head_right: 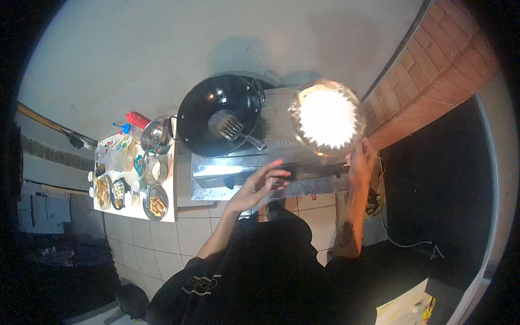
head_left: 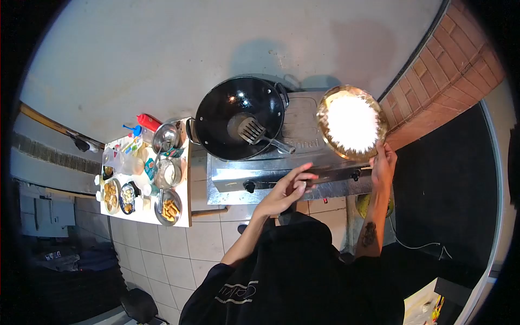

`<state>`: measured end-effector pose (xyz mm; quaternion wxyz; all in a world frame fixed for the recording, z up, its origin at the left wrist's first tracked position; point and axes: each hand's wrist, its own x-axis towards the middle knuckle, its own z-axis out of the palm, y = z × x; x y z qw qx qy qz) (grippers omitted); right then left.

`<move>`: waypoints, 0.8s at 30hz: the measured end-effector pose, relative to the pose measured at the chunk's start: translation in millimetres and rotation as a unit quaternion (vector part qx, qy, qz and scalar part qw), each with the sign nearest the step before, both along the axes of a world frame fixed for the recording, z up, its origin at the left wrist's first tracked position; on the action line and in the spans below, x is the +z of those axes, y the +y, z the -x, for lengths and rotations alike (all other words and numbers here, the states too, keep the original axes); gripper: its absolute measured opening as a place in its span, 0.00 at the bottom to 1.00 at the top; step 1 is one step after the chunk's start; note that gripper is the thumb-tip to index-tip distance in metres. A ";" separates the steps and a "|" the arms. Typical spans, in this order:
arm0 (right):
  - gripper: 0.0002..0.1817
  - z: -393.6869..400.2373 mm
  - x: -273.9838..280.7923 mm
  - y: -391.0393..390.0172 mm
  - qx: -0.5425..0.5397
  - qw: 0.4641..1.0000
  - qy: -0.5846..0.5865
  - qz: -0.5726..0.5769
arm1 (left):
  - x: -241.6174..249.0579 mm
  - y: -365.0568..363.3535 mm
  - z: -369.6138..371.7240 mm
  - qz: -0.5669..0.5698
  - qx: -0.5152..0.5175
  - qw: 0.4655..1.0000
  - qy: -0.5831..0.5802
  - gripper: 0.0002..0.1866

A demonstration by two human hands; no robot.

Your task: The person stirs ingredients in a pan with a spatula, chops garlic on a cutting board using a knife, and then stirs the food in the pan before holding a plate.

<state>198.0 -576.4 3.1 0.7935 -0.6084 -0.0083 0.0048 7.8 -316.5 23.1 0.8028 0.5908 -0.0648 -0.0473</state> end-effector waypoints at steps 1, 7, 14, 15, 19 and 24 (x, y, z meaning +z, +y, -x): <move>0.10 15.5 21.3 10.1 0.002 1.000 -0.002 0.001 | 0.0 -1.6 -1.4 0.011 0.013 1.000 -0.024 0.36; 0.10 100.1 78.1 76.1 0.185 0.982 0.044 0.004 | 7.7 -4.7 27.1 0.132 0.232 0.963 -0.039 0.32; 0.08 113.1 39.5 129.1 0.296 0.945 -0.087 0.107 | 6.3 40.8 77.8 0.196 0.490 0.849 -0.009 0.33; 0.11 107.1 27.9 133.4 0.240 0.930 -0.206 0.185 | -2.4 49.5 87.1 0.210 0.498 0.841 -0.025 0.32; 0.30 89.2 9.5 153.9 0.250 0.911 -0.175 0.278 | -1.1 71.6 114.3 0.172 0.564 0.808 0.017 0.36; 0.31 76.4 -36.7 187.8 0.277 0.925 -0.115 0.235 | -20.8 90.9 132.7 0.175 0.580 0.795 0.032 0.38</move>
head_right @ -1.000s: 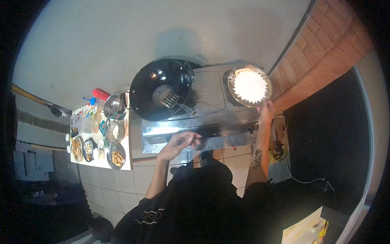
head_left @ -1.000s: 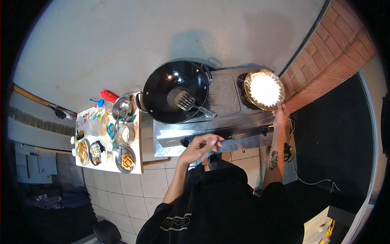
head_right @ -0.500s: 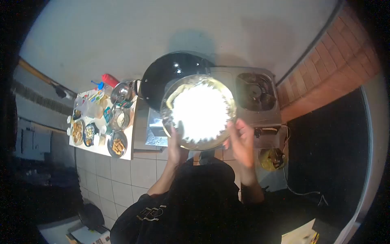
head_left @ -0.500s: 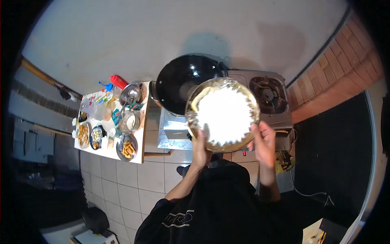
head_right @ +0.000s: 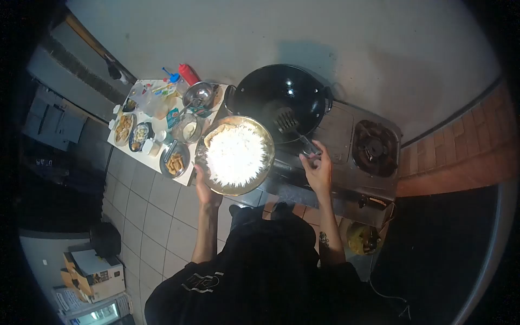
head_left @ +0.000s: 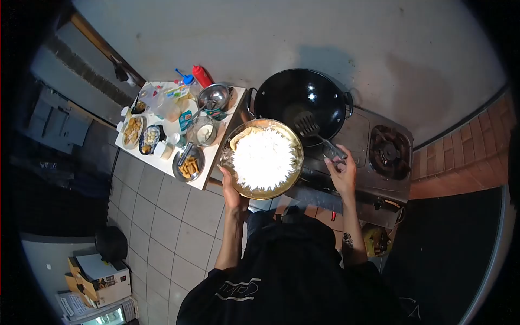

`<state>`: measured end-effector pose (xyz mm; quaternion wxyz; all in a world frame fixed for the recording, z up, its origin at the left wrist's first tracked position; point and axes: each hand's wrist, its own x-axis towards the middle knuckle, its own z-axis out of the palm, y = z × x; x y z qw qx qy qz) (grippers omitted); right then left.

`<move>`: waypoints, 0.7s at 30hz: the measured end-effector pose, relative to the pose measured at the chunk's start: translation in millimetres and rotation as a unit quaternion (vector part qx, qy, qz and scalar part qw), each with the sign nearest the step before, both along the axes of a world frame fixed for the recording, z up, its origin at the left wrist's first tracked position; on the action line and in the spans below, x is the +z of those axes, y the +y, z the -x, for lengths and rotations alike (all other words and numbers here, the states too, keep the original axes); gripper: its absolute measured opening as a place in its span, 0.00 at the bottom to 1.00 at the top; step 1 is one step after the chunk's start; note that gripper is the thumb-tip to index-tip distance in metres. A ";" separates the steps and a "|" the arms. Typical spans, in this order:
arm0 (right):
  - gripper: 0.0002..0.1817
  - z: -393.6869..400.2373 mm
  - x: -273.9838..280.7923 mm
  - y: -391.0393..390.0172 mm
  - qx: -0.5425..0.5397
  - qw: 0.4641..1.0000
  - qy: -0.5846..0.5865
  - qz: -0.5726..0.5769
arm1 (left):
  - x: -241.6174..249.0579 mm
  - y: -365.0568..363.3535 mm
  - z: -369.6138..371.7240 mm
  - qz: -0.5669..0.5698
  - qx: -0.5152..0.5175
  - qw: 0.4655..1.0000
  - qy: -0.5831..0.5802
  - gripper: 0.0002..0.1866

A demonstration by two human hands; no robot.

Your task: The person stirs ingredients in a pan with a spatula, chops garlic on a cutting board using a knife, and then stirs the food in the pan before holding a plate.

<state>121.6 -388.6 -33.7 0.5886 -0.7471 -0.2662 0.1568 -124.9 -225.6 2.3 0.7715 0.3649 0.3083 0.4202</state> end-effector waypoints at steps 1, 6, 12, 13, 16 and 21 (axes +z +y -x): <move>0.26 -0.5 -6.4 8.6 -0.014 0.997 -0.029 -0.075 | -1.8 2.7 2.6 0.003 -0.016 1.000 0.000 0.39; 0.15 -1.3 8.2 18.8 -0.027 0.995 0.059 -0.075 | 1.4 8.5 3.1 0.027 -0.019 0.999 0.032 0.40; 0.09 -11.2 48.4 21.0 -0.026 0.985 0.012 -0.170 | -5.5 25.4 -7.7 0.031 -0.042 0.998 0.043 0.40; 0.09 -13.8 64.4 18.5 -0.024 0.985 0.011 -0.171 | -7.4 28.9 -12.0 0.014 -0.043 0.998 0.034 0.39; 0.09 -20.8 111.1 9.2 -0.006 0.981 -0.020 -0.193 | -15.9 40.8 -22.6 0.016 -0.038 0.997 0.058 0.39; 0.09 -6.4 162.2 5.2 0.050 0.990 -0.032 -0.130 | -15.0 48.2 -44.4 0.008 -0.065 0.994 0.085 0.37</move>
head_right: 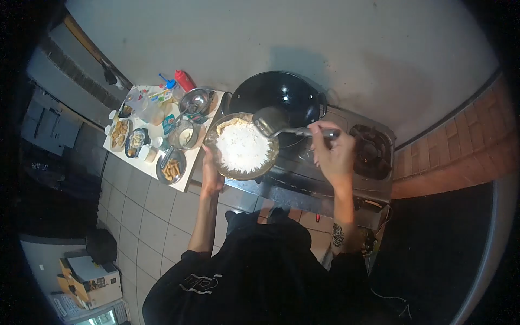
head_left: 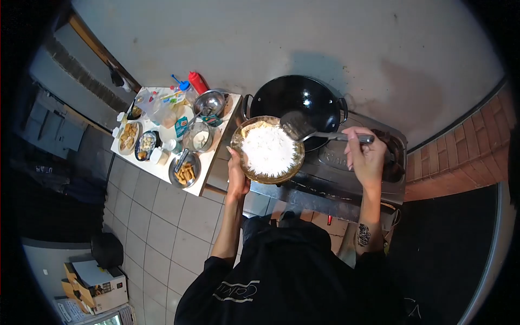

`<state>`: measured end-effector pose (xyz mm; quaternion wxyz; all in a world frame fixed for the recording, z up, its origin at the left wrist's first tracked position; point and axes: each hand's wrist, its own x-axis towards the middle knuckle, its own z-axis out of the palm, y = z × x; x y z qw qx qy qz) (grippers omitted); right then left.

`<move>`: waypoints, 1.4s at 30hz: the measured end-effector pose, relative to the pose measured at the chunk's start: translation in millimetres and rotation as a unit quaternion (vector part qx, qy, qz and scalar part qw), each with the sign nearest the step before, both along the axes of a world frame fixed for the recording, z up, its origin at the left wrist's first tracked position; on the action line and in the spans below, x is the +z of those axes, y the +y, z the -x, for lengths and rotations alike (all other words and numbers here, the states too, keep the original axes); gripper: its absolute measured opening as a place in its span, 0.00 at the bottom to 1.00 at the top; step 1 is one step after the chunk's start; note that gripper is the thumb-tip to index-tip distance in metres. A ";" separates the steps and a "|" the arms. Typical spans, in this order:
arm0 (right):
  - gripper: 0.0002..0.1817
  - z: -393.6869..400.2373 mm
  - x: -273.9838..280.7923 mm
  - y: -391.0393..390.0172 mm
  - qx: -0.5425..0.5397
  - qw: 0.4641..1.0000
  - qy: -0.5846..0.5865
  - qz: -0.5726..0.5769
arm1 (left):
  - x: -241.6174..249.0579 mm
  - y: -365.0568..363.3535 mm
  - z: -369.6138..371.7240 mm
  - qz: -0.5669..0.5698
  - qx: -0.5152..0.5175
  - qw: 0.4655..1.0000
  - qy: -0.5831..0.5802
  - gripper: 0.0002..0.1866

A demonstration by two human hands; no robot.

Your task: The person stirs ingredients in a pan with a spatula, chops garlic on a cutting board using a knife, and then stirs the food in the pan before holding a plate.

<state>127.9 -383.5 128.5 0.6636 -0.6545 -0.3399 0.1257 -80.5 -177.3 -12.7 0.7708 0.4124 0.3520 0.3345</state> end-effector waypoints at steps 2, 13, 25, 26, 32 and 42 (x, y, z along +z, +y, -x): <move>0.08 5.3 -1.7 5.2 0.037 0.998 0.052 -0.009 | 7.0 -5.1 -12.4 -0.001 0.006 1.000 -0.007 0.37; 0.06 28.3 -24.0 27.2 0.067 0.997 0.038 -0.002 | 1.2 -24.9 -36.5 -0.031 -0.020 0.996 -0.075 0.34; 0.06 22.9 -58.8 28.1 0.027 0.997 0.021 -0.067 | 5.7 -24.9 -40.8 -0.054 -0.071 0.995 -0.046 0.36; 0.06 21.6 -60.9 28.5 0.024 0.996 0.023 -0.086 | 5.8 -25.9 -40.9 -0.059 -0.065 0.995 -0.042 0.36; 0.08 18.5 -69.4 29.3 -0.005 0.993 0.036 -0.116 | 10.0 -36.9 -46.5 -0.022 -0.040 0.997 -0.058 0.33; 0.11 -13.9 -48.7 18.3 -0.054 0.991 0.007 -0.122 | -1.2 -36.9 -31.1 -0.006 -0.035 0.997 -0.065 0.35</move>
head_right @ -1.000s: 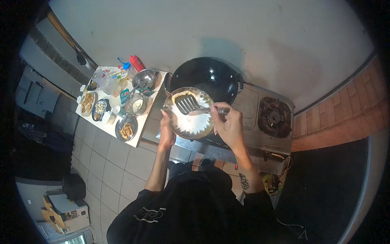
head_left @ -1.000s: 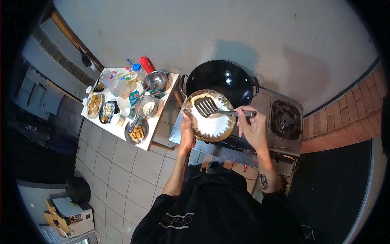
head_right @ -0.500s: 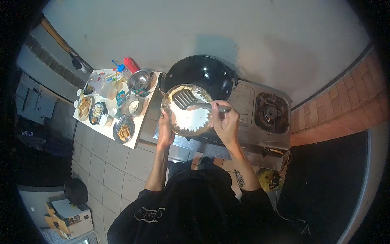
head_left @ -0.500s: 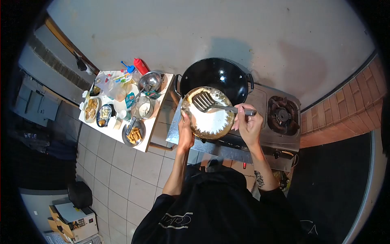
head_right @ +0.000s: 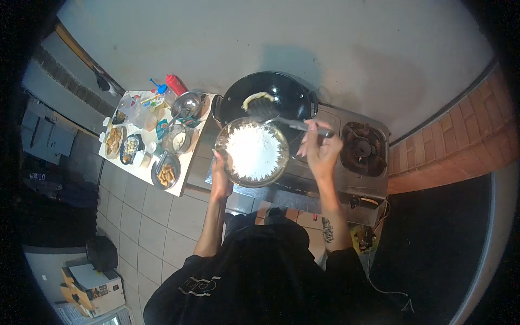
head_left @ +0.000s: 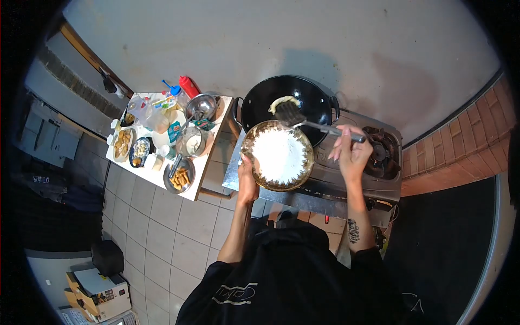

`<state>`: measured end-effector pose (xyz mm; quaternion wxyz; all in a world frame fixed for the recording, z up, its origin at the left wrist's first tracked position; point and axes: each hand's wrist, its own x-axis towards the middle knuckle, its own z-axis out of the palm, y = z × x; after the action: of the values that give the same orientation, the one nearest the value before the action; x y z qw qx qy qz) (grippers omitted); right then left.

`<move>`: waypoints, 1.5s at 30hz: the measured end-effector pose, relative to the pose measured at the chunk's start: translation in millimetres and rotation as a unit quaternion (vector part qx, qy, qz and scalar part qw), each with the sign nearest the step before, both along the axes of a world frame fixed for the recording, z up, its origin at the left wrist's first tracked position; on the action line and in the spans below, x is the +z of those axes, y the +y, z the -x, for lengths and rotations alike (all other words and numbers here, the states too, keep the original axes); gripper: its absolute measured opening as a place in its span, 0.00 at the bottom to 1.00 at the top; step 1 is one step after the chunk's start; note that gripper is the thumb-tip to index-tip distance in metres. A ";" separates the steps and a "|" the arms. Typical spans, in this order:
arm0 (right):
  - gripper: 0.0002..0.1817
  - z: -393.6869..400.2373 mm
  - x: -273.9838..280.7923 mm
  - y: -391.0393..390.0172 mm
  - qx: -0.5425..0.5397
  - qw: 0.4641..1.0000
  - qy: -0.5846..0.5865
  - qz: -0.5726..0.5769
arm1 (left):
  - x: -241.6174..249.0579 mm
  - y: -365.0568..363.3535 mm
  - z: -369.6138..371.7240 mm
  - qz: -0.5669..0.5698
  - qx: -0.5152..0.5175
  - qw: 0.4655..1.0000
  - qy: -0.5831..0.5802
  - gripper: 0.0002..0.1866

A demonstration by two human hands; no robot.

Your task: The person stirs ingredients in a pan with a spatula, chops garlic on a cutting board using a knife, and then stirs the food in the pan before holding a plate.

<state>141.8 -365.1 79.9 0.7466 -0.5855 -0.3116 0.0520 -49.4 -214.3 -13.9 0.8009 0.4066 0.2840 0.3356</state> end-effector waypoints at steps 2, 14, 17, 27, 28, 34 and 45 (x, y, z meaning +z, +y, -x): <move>0.11 -16.5 2.8 -0.2 -0.001 1.000 -0.003 0.000 | -0.7 0.9 7.3 -0.008 0.011 1.000 0.009 0.35; 0.06 -64.5 -3.1 51.5 0.083 0.957 -0.188 0.205 | -0.4 3.4 66.5 0.009 0.088 0.996 0.033 0.35; 0.09 -67.8 0.2 69.3 0.108 0.927 -0.247 0.260 | -0.1 1.9 76.9 -0.003 0.110 0.993 0.046 0.37; 0.13 -73.7 19.7 119.4 0.197 0.842 -0.360 0.351 | 20.7 -5.9 99.6 -0.010 0.146 0.989 0.038 0.33; 0.13 -71.4 21.5 122.1 0.200 0.834 -0.371 0.355 | 21.7 -7.1 100.4 -0.009 0.149 0.988 0.038 0.33; 0.12 -61.0 20.5 122.0 0.215 0.815 -0.393 0.367 | 18.9 -6.2 109.4 -0.014 0.153 0.987 0.041 0.33; 0.09 -61.3 14.6 107.3 0.245 0.790 -0.433 0.359 | 25.2 -4.8 106.2 -0.015 0.163 0.986 0.039 0.34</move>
<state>203.1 -257.8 94.4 0.2314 -0.6769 -0.6939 0.0824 -155.6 -219.0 11.3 0.7177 0.3796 0.3726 0.4494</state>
